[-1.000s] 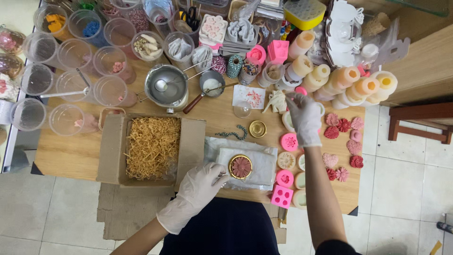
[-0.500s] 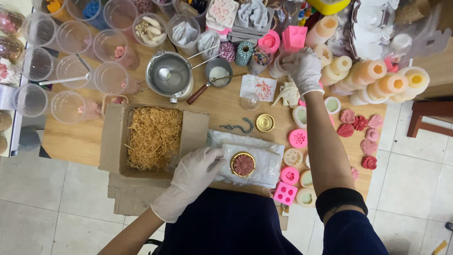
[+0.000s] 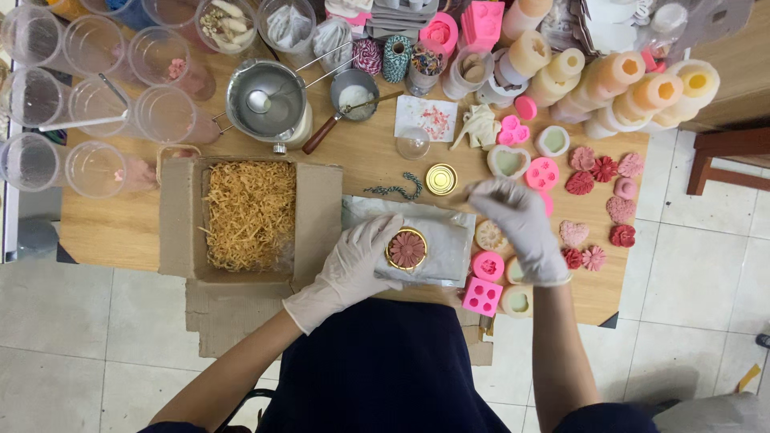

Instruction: The person wraps a decorative string around a circular pink candle and ties it into a knot, then moves the finished candle to a shelf and retrieves shredded paper from a box.

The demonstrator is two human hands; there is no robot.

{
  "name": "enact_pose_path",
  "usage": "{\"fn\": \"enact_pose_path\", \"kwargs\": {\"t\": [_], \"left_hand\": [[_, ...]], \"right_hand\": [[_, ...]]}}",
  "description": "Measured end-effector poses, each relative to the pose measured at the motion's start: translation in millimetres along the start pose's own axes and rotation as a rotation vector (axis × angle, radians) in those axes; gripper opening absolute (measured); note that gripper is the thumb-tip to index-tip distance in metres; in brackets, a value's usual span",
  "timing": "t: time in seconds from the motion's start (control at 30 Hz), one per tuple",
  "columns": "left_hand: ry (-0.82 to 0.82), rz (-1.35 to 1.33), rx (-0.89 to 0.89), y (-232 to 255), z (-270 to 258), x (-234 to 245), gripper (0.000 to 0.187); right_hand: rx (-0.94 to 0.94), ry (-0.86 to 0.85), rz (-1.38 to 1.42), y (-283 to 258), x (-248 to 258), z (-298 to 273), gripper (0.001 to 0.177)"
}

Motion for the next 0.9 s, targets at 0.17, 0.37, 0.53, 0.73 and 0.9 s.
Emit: {"fn": "enact_pose_path", "kwargs": {"t": [0.17,0.37,0.53,0.73,0.9], "left_hand": [[0.111,0.001,-0.005,-5,2,-14,0.122],[0.245,0.053,-0.029,-2,4,-23,0.115],[0.281,0.028,-0.097,-1,1,-24,0.110],[0.320,0.059,-0.107,-7,-4,-28,0.101],[0.346,0.115,-0.152,-11,-4,-32,0.093]], "right_hand": [[-0.259,0.032,-0.077,63,-40,-60,0.019],[-0.158,0.053,-0.162,85,-63,-72,0.019],[0.082,0.082,-0.320,59,-69,-80,0.019],[0.237,0.174,-0.484,35,-90,-93,0.015],[0.374,0.265,-0.776,24,-103,-98,0.013]]}}
Point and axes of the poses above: each hand's wrist, its own z-axis towards the middle knuckle, its own x-axis out of the back of the hand, y = z × x, the point moved 8 cm from there along z, towards the middle knuckle, and after that the axes turned 5 degrees about -x, right-handed, at the moved point
